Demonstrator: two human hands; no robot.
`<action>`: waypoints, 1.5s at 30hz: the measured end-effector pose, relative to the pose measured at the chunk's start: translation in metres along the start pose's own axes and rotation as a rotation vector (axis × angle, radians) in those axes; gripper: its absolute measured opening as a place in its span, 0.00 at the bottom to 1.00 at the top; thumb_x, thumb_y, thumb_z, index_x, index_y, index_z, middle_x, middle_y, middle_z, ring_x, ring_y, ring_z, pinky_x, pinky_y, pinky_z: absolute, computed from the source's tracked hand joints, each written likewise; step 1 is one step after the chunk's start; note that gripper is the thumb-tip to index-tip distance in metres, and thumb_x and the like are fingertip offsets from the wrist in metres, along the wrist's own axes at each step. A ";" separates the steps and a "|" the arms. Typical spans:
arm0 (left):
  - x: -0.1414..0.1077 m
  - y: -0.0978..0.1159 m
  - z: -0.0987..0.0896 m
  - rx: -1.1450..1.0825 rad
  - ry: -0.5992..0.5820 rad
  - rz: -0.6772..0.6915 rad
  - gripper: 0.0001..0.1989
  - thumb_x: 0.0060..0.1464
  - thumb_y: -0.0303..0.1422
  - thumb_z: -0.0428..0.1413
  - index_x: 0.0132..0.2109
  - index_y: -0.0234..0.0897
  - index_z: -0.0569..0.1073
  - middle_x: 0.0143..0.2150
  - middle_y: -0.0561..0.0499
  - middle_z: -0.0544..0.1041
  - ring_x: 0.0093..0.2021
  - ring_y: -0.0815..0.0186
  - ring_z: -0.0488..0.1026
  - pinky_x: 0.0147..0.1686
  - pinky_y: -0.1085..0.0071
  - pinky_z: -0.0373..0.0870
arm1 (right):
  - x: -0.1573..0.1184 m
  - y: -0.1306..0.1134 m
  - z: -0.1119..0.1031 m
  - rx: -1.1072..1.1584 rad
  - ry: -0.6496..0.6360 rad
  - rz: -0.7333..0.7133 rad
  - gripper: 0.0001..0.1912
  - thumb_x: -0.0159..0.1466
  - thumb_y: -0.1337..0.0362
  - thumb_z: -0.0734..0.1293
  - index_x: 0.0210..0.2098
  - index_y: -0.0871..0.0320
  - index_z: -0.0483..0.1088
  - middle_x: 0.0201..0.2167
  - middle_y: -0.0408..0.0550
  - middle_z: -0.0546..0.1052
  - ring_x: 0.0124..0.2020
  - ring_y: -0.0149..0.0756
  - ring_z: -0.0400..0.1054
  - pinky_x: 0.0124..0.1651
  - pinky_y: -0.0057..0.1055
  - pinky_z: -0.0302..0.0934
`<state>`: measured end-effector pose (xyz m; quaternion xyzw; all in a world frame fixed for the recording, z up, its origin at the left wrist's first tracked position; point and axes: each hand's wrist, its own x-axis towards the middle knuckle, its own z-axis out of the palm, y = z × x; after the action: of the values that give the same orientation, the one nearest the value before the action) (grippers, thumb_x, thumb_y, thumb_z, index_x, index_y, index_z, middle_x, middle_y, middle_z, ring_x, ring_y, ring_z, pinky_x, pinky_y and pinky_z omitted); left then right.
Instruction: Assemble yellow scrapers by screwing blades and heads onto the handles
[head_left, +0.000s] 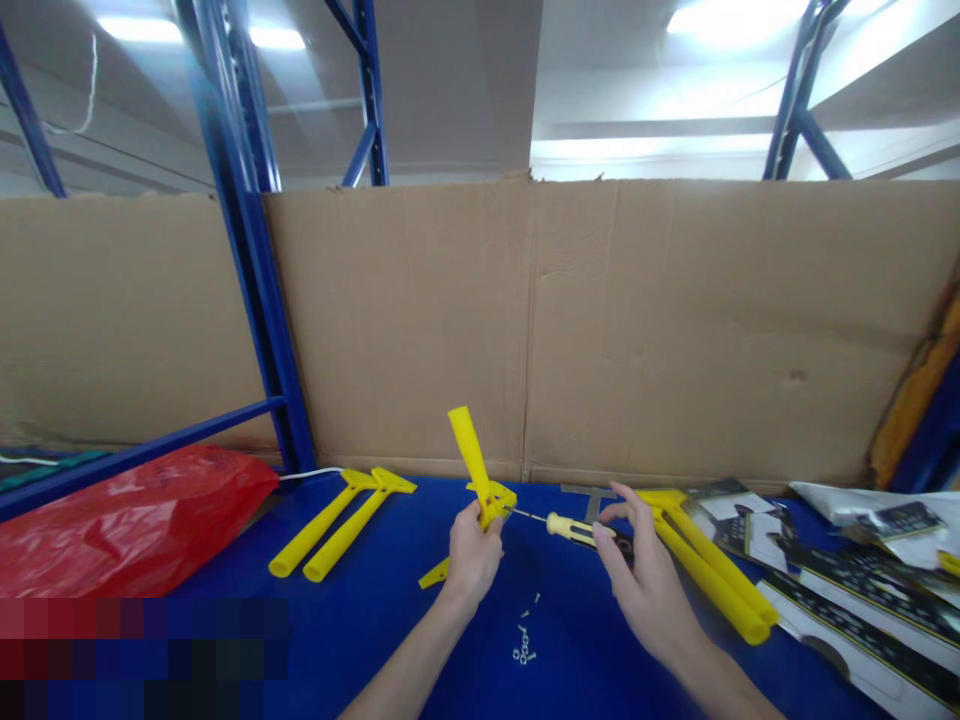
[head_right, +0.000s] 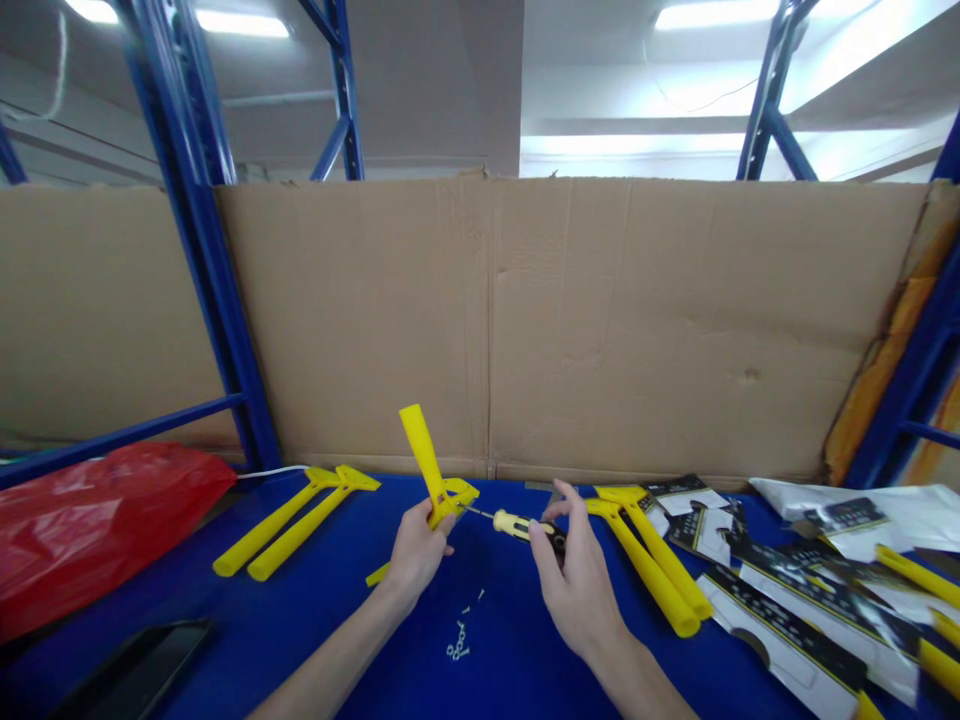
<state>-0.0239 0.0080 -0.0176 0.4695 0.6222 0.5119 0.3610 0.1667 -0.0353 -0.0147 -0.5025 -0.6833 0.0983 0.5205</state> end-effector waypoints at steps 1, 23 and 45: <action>0.000 -0.001 0.001 0.010 -0.004 -0.004 0.08 0.52 0.21 0.51 0.40 0.29 0.71 0.30 0.50 0.74 0.23 0.71 0.69 0.19 0.77 0.70 | 0.000 0.001 0.000 -0.003 0.013 -0.027 0.24 0.64 0.55 0.56 0.57 0.56 0.52 0.39 0.49 0.70 0.28 0.35 0.68 0.31 0.31 0.64; 0.002 0.004 -0.005 -0.029 0.048 -0.027 0.09 0.52 0.20 0.51 0.42 0.27 0.71 0.33 0.46 0.75 0.22 0.71 0.69 0.20 0.75 0.72 | -0.002 -0.003 0.001 -0.062 -0.150 -0.050 0.19 0.63 0.61 0.57 0.52 0.56 0.54 0.35 0.48 0.70 0.24 0.33 0.65 0.28 0.31 0.63; 0.001 0.001 -0.003 -0.051 0.060 0.006 0.07 0.51 0.21 0.53 0.38 0.30 0.72 0.30 0.50 0.76 0.22 0.72 0.70 0.18 0.79 0.68 | -0.005 -0.008 0.002 -0.074 -0.057 -0.033 0.24 0.63 0.59 0.56 0.57 0.57 0.50 0.39 0.50 0.68 0.29 0.34 0.66 0.34 0.33 0.65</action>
<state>-0.0266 0.0078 -0.0157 0.4468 0.6180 0.5424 0.3525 0.1603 -0.0423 -0.0129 -0.5072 -0.7091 0.0788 0.4834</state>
